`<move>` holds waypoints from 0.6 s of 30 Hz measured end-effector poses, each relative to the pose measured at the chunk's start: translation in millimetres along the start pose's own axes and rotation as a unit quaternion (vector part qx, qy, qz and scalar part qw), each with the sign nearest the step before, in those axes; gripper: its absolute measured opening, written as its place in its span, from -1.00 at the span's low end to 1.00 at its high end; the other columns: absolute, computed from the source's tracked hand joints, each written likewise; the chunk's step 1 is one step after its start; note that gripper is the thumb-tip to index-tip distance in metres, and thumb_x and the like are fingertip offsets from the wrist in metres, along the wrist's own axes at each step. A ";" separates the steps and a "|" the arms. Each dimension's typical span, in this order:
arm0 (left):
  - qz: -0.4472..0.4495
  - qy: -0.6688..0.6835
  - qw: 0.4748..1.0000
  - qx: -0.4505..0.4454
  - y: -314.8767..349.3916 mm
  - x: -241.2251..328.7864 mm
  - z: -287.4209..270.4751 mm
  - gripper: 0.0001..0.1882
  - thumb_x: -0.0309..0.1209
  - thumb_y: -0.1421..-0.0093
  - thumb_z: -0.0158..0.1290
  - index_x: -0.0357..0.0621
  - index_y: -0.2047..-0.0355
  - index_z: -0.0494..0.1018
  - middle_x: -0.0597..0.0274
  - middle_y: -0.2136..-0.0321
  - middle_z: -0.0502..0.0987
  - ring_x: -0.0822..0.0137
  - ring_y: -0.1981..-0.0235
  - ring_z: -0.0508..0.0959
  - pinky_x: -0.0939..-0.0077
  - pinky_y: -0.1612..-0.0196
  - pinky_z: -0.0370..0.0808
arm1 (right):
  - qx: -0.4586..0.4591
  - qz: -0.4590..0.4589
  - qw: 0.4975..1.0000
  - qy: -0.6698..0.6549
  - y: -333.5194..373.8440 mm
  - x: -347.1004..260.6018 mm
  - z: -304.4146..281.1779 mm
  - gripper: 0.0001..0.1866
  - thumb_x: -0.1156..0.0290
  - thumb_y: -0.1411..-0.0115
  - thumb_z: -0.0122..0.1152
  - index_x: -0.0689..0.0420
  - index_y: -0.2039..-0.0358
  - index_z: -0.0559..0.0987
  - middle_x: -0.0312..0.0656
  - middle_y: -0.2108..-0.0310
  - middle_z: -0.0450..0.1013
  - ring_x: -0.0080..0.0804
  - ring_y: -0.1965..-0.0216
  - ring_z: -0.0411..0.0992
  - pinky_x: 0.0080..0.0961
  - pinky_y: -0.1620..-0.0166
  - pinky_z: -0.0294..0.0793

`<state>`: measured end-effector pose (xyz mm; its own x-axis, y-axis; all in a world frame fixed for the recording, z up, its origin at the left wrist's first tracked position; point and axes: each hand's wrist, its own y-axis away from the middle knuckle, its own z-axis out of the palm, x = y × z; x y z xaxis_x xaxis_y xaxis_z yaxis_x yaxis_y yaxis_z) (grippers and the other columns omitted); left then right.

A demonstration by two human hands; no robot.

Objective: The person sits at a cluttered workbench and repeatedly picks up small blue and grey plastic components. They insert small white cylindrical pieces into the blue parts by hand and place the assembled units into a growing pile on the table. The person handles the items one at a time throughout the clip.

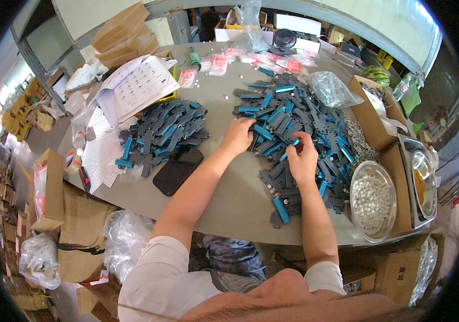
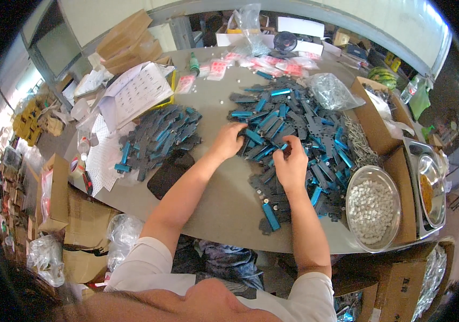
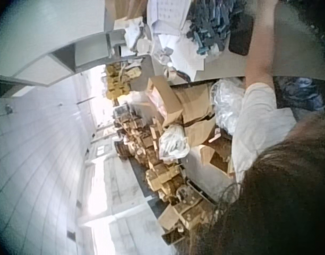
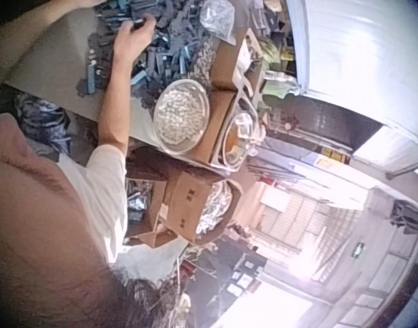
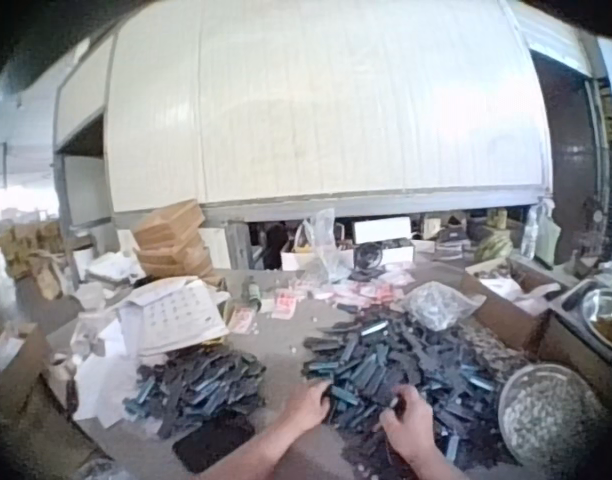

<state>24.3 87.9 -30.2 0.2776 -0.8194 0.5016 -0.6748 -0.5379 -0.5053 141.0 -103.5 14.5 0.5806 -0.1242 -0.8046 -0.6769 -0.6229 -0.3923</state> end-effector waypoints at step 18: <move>-0.117 0.446 0.887 -0.041 46.6 38.2 -34.3 -0.83 -0.49 -0.27 -0.01 -0.24 0.14 0.44 0.27 0.29 0.49 0.49 0.28 0.53 0.63 0.26 0.47 | -0.120 0.218 0.776 -0.579 4.9 0.9 12.3 -0.89 0.54 -0.22 0.14 0.16 0.27 0.40 -0.24 0.37 0.45 -0.46 0.34 0.50 -0.57 0.29 0.52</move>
<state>-20.0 38.3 -10.5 -0.2100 -0.1864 0.9598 -0.7270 -0.6266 -0.2808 132.6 -97.2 6.5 -0.5711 0.3269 -0.7530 -0.5099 -0.8602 0.0133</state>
